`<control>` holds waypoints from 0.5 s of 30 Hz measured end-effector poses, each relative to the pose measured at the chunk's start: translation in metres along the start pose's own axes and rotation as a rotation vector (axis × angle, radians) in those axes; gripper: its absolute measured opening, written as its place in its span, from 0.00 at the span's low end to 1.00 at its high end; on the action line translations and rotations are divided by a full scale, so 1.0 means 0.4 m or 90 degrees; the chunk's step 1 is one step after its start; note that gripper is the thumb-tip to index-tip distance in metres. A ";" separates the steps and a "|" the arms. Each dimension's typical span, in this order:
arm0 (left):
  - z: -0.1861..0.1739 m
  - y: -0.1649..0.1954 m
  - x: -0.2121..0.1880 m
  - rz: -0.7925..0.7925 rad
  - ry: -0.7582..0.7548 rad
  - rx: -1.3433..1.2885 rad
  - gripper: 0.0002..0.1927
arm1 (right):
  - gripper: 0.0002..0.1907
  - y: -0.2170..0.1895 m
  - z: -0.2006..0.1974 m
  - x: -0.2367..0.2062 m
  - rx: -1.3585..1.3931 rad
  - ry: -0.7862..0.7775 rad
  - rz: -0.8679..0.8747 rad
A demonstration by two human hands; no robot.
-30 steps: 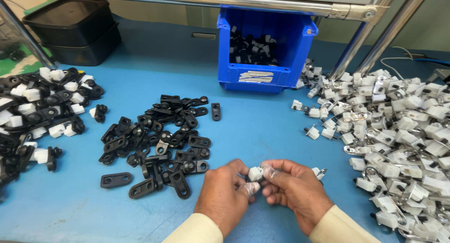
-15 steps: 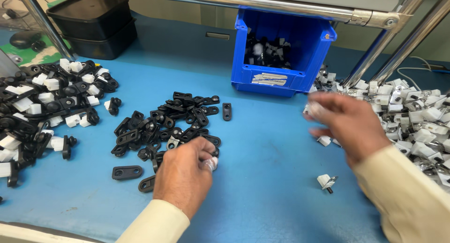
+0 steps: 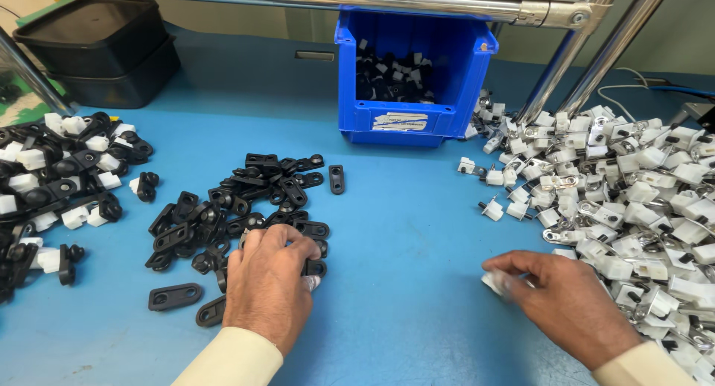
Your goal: The person picks a black plastic bracket from the table, fits a white plastic component onto it by hand, presses the pieces together, and drops the assembled part into a blue bin, repeating this cycle with parts taken from piles on the workbench.
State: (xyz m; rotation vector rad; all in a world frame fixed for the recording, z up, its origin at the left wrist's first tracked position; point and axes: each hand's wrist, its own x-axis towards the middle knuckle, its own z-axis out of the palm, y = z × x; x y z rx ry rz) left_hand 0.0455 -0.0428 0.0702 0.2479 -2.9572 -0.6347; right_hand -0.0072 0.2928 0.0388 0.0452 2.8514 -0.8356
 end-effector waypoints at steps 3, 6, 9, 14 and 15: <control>0.001 0.000 0.000 0.096 0.019 -0.031 0.20 | 0.21 -0.013 -0.035 -0.027 -0.076 -0.022 -0.081; 0.023 0.019 -0.004 0.177 -0.035 -0.054 0.20 | 0.17 -0.060 -0.050 -0.055 -0.089 -0.097 0.133; 0.051 0.044 -0.014 0.235 -0.106 -0.080 0.25 | 0.16 -0.106 -0.039 -0.080 -0.206 -0.074 0.177; 0.061 0.058 -0.019 0.188 -0.050 -0.216 0.33 | 0.19 -0.091 -0.023 -0.091 -0.179 0.033 0.096; 0.057 0.060 -0.020 0.137 -0.065 -0.220 0.32 | 0.20 -0.079 -0.019 -0.088 -0.128 0.041 0.102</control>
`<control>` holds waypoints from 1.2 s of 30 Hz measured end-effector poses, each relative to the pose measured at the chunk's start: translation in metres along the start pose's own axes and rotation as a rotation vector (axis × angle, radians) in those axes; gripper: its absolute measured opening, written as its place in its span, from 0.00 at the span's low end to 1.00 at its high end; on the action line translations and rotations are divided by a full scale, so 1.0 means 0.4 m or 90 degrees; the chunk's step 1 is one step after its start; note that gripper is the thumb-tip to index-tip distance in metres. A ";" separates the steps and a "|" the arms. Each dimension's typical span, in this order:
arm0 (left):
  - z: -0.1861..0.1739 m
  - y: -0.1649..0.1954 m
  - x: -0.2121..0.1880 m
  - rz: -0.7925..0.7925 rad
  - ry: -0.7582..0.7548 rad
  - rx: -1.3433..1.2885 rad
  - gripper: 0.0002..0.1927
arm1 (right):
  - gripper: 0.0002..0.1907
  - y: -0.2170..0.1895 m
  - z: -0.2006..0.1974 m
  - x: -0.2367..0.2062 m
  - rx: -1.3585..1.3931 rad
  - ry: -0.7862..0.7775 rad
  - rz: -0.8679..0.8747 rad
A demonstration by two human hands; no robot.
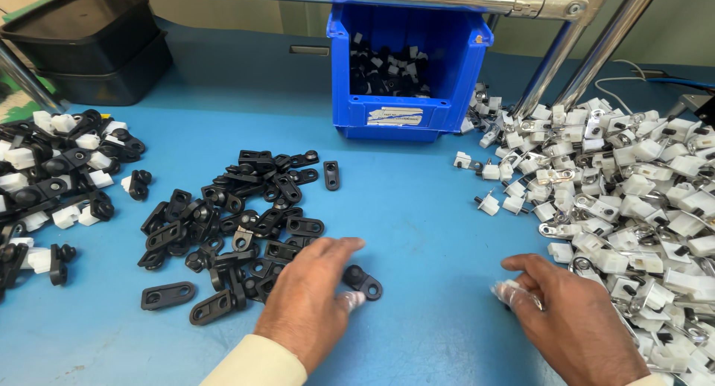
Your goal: The person picks a black plastic bracket from the table, fits a white plastic component onto it by hand, presses the pieces together, and drops the assembled part into a blue bin, repeating this cycle with parts taken from piles on the workbench.
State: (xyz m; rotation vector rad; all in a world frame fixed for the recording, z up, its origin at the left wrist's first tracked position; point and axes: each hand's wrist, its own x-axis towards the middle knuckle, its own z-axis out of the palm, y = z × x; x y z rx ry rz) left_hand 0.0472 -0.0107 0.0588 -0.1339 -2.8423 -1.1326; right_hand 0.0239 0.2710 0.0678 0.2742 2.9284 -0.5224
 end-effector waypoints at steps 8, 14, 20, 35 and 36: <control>-0.016 0.080 0.025 -0.274 -0.050 0.113 0.21 | 0.20 0.014 0.098 0.012 0.261 0.116 -0.127; -0.008 0.124 0.091 -0.277 -0.188 0.233 0.26 | 0.25 0.004 0.108 -0.011 0.167 0.069 0.007; 0.034 0.105 0.094 -0.253 -0.135 -0.035 0.17 | 0.23 0.014 0.092 -0.007 0.254 0.079 0.006; 0.092 0.151 0.070 -0.248 -0.042 0.073 0.09 | 0.21 0.007 0.070 0.027 0.225 0.137 -0.129; 0.092 0.154 0.073 -0.276 -0.059 0.049 0.09 | 0.21 0.007 0.069 0.026 0.272 0.106 -0.107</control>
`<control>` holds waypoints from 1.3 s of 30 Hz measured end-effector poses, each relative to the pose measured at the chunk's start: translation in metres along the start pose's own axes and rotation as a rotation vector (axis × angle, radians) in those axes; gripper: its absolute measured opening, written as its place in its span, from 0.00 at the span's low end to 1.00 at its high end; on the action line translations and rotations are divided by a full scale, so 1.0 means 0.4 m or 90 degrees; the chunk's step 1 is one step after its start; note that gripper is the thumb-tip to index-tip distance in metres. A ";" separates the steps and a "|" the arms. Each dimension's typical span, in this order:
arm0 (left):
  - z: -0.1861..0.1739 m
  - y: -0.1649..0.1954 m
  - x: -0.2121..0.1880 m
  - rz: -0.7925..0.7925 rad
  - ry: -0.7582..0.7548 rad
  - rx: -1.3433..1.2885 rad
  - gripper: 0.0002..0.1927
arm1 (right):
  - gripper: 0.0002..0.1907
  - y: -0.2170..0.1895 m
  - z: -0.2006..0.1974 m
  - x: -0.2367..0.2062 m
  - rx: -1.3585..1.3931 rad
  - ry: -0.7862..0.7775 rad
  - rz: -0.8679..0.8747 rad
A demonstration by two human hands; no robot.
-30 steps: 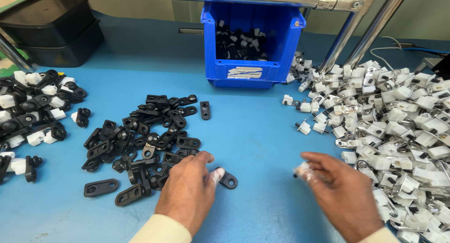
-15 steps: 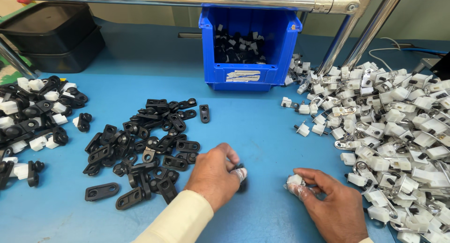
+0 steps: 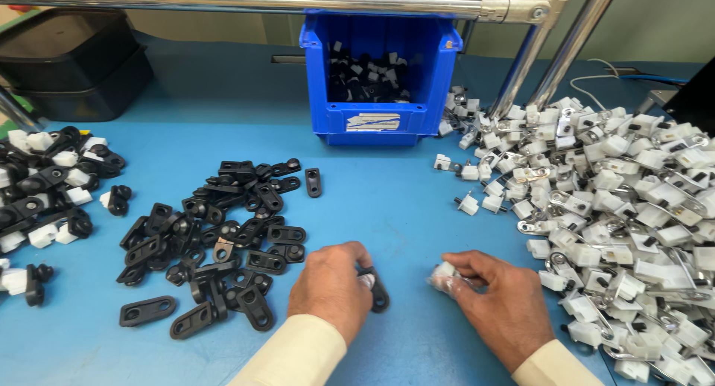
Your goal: The person picks a black plastic bracket from the table, fits a white plastic component onto it by hand, presses the pieces together, and drops the assembled part into a blue bin, repeating this cycle with parts taken from piles on the workbench.
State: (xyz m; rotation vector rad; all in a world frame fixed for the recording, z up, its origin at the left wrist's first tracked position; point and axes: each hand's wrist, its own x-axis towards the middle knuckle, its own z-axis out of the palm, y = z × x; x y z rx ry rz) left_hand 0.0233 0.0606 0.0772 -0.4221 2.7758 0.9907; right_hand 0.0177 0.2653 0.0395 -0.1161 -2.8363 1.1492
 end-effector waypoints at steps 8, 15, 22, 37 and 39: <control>0.035 -0.013 0.017 0.002 0.020 -0.115 0.08 | 0.17 -0.044 0.102 -0.034 0.301 -0.020 -0.052; -0.002 -0.012 0.016 -0.076 -0.091 -0.042 0.07 | 0.21 -0.084 0.128 -0.050 0.154 -0.001 -0.104; -0.041 -0.018 0.038 -0.072 -0.212 -0.041 0.08 | 0.16 -0.063 0.152 -0.049 0.054 0.103 -0.397; -0.049 -0.057 0.099 -0.039 -0.260 -0.149 0.09 | 0.16 -0.146 0.111 0.012 -0.059 -0.147 -0.312; -0.048 -0.065 0.100 -0.031 -0.256 -0.146 0.09 | 0.16 -0.162 0.111 0.019 -0.121 -0.182 -0.223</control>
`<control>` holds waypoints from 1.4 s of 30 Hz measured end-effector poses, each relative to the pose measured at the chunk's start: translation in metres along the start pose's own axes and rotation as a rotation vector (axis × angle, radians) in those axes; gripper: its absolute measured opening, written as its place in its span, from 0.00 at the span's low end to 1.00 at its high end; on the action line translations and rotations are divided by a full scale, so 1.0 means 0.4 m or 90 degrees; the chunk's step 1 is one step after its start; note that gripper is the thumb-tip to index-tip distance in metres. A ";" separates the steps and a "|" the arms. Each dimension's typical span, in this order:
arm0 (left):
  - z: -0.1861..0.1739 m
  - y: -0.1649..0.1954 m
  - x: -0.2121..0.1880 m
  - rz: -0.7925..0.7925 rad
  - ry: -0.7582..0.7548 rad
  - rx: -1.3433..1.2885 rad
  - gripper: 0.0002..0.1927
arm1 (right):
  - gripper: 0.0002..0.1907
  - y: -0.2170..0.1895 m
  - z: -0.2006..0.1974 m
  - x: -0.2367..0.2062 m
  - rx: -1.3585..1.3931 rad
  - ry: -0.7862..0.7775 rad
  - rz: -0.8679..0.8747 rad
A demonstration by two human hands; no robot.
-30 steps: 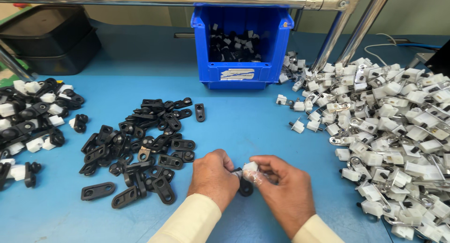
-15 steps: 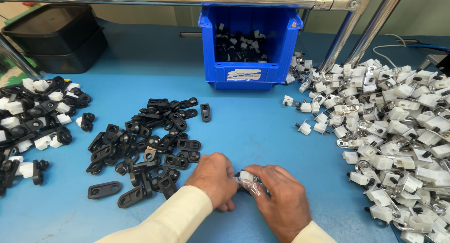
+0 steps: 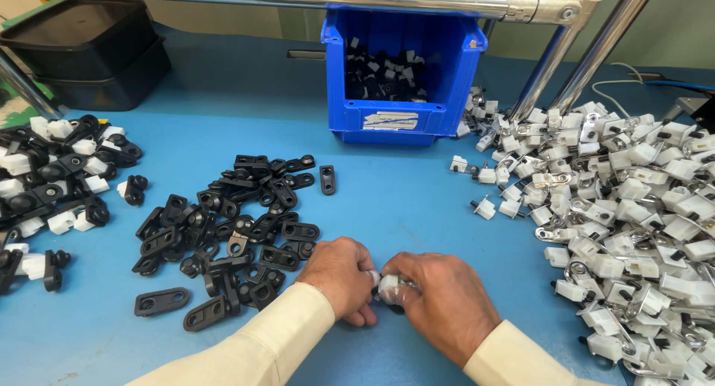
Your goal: The person picks a black plastic bracket from the table, fits a white plastic component onto it by hand, presses the pieces together, and drops the assembled part into a blue bin, repeating this cycle with parts taken from piles on the workbench.
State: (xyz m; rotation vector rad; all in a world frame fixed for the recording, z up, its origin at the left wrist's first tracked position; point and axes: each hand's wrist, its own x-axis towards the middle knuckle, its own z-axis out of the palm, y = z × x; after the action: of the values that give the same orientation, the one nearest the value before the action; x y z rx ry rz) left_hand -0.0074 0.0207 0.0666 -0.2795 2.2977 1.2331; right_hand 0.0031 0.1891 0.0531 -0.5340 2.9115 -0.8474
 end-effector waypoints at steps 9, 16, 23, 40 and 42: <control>0.024 -0.058 -0.037 -0.021 0.051 -0.130 0.16 | 0.13 0.053 0.033 0.049 0.242 -0.021 0.129; 0.049 -0.039 -0.027 -0.028 0.008 -0.129 0.17 | 0.13 0.108 0.046 0.082 0.342 -0.094 0.113; 0.050 -0.004 -0.034 -0.066 0.020 -0.118 0.13 | 0.14 0.108 0.040 0.078 0.357 -0.116 0.098; 0.101 0.004 -0.052 -0.002 0.190 -0.088 0.11 | 0.20 0.038 -0.007 0.025 0.120 0.030 0.013; 0.096 0.006 -0.053 -0.007 0.179 -0.134 0.16 | 0.20 0.048 -0.016 0.027 0.146 0.010 0.027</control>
State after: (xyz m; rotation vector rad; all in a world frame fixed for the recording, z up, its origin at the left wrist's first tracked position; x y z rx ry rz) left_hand 0.0226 0.0522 0.0619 -0.5724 2.3916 1.5154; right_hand -0.0139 0.2040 0.0487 -0.4458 2.7762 -1.1638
